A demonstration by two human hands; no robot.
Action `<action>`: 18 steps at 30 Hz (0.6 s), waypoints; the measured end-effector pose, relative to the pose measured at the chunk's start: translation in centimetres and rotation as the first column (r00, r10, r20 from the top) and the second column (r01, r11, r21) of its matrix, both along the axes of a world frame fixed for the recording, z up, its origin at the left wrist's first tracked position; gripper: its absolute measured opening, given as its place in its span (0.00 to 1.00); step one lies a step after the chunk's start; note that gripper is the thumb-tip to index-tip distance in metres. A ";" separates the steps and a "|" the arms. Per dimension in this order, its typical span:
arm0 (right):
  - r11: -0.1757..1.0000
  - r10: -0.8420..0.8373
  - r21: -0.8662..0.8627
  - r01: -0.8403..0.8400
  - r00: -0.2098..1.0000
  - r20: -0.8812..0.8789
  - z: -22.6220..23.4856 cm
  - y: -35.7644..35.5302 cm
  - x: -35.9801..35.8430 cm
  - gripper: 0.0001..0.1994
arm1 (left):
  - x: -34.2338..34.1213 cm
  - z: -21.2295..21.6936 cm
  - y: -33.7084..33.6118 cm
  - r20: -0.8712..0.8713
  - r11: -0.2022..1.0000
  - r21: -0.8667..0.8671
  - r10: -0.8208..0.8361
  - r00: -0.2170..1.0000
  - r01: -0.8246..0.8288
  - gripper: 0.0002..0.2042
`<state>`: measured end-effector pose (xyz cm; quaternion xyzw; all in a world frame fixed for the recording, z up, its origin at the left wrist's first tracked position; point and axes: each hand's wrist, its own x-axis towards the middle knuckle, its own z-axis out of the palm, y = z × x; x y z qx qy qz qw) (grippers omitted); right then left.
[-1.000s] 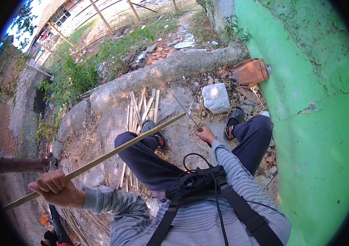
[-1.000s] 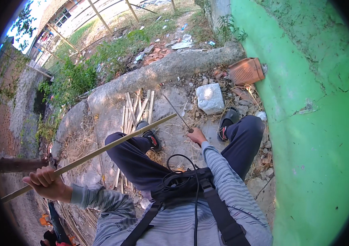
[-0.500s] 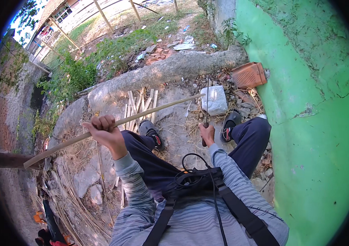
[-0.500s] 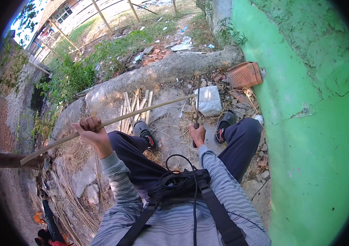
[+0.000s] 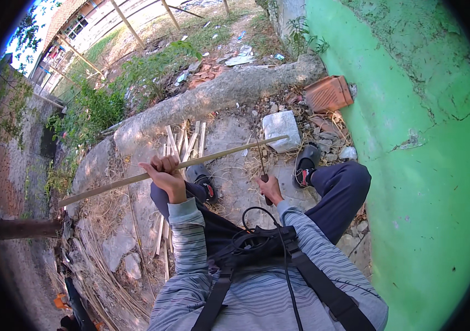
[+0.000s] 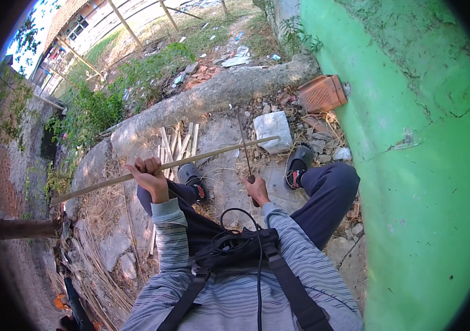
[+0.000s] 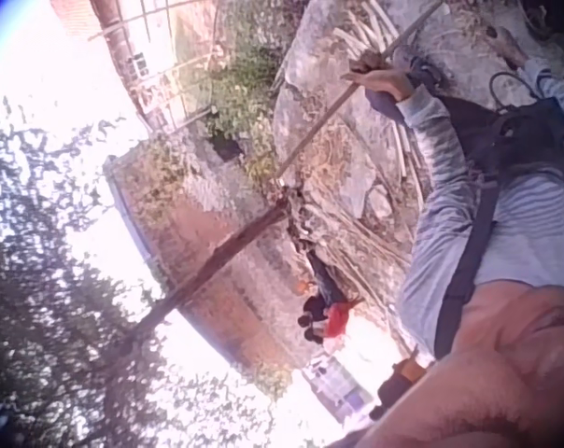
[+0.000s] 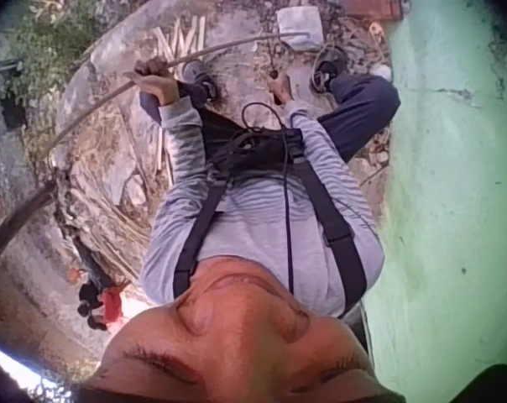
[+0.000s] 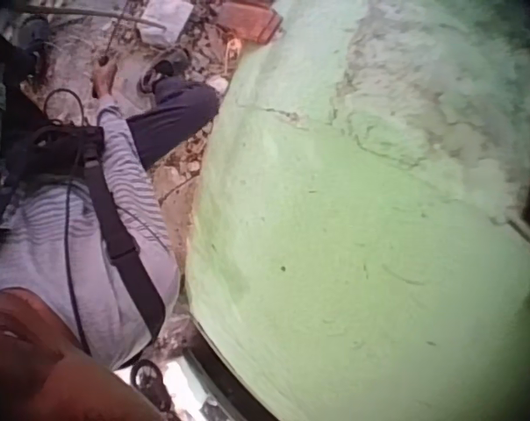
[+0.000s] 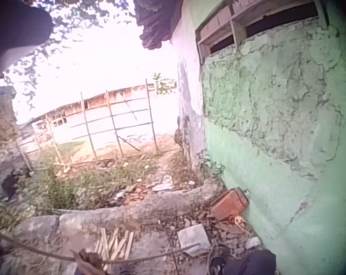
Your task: The person scrapes and shaves bamboo sticks using a machete while holding them by hand.
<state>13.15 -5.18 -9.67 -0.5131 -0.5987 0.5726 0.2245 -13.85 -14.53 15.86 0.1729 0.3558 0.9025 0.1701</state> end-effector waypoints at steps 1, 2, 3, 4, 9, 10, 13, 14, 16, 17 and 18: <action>0.996 0.039 -0.074 -0.044 0.997 -0.068 1.4 -0.8 -0.3 0.21 | 0.2 -0.2 -0.5 0.015 1.000 -0.010 0.019 1.000 -0.019 0.31; 0.994 0.068 -0.078 -0.077 0.991 -0.118 2.1 -1.1 -0.4 0.21 | 0.5 -0.2 -0.4 0.032 0.999 -0.017 0.028 0.999 -0.028 0.30; 0.994 0.069 -0.080 -0.078 0.991 -0.119 2.7 -1.2 -0.7 0.21 | 0.7 -0.2 -0.3 0.031 0.999 -0.019 0.029 0.999 -0.029 0.30; 0.988 0.136 -0.044 -0.146 0.977 -0.165 3.9 -1.5 -1.2 0.21 | 0.8 0.0 -0.5 0.038 0.998 -0.035 0.062 0.997 -0.060 0.30; 0.914 0.241 0.340 -0.222 0.970 -0.015 3.4 -0.7 -2.3 0.21 | 0.8 0.0 -0.2 0.070 0.987 -0.084 0.146 0.987 -0.140 0.29; 0.916 0.238 0.337 -0.219 0.971 -0.017 2.5 -0.5 -2.2 0.21 | 0.8 0.1 -0.1 0.083 0.984 -0.095 0.159 0.984 -0.151 0.29; 0.972 0.100 0.209 -0.106 0.994 0.040 0.0 0.9 -1.4 0.18 | 0.5 -1.0 -0.2 0.102 0.986 -0.087 0.154 0.983 -0.145 0.28; 0.987 0.030 0.158 -0.036 0.999 0.041 -0.6 1.4 -1.0 0.17 | 0.5 -1.1 -0.2 0.108 0.989 -0.072 0.138 0.985 -0.131 0.28; 0.993 -0.037 0.118 0.030 0.998 0.054 -1.0 1.8 -0.9 0.15 | 0.6 -1.2 -0.2 0.095 0.989 -0.074 0.138 0.986 -0.131 0.28; 0.993 -0.033 0.118 0.027 0.998 0.056 -0.9 1.5 -1.1 0.15 | 0.7 -1.0 -0.4 0.080 0.988 -0.080 0.140 0.987 -0.134 0.28; 0.992 0.007 0.123 -0.015 0.998 0.066 -0.7 1.2 -1.5 0.16 | 0.7 -0.9 -0.4 0.082 0.987 -0.081 0.143 0.986 -0.136 0.28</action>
